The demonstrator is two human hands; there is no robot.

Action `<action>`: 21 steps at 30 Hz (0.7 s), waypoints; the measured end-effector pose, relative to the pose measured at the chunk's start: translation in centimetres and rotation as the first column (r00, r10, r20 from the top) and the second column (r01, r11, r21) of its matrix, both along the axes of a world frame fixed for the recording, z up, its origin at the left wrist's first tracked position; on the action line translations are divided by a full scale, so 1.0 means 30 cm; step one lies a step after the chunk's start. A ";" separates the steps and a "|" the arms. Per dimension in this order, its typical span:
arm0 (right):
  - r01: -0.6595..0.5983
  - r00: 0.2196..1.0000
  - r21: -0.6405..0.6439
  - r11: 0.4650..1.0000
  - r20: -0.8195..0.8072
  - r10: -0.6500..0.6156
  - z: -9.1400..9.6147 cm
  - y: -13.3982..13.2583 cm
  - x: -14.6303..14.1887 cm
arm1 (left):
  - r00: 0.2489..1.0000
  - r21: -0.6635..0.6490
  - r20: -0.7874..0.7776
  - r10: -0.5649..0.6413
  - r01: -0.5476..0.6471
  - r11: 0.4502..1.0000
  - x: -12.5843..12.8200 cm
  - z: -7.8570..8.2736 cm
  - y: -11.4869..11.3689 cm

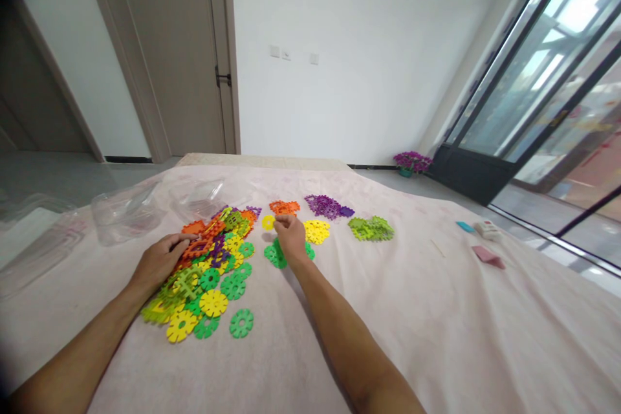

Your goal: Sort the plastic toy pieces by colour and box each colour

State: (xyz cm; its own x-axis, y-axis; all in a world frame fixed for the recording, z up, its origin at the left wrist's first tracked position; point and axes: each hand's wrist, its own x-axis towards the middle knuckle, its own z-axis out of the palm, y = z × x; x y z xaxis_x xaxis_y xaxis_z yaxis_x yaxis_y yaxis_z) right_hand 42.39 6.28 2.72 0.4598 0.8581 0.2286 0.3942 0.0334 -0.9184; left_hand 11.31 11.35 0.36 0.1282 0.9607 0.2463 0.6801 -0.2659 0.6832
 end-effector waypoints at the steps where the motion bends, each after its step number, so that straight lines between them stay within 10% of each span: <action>1: 0.013 0.996 0.020 1.000 -0.093 -0.011 -0.003 0.012 0.019 | 1.000 -0.002 -0.002 -0.001 0.001 1.000 0.000 0.001 0.000; 11: 0.091 0.979 0.045 0.995 0.181 -0.098 -0.038 0.005 0.069 | 1.000 0.007 0.012 0.004 -0.004 1.000 -0.001 -0.003 -0.001; 21: 0.191 0.758 -0.071 0.979 0.644 -0.101 0.024 -0.040 0.123 | 1.000 0.029 0.007 0.004 -0.004 1.000 0.001 -0.007 0.002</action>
State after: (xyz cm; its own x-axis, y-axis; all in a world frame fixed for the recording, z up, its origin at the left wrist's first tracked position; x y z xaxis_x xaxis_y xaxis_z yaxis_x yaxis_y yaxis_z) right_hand 46.07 5.06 3.45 0.3698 0.8339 0.4096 0.8779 -0.1694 -0.4478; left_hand 11.32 11.42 0.14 0.1225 0.9536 0.2751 0.6762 -0.2831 0.6802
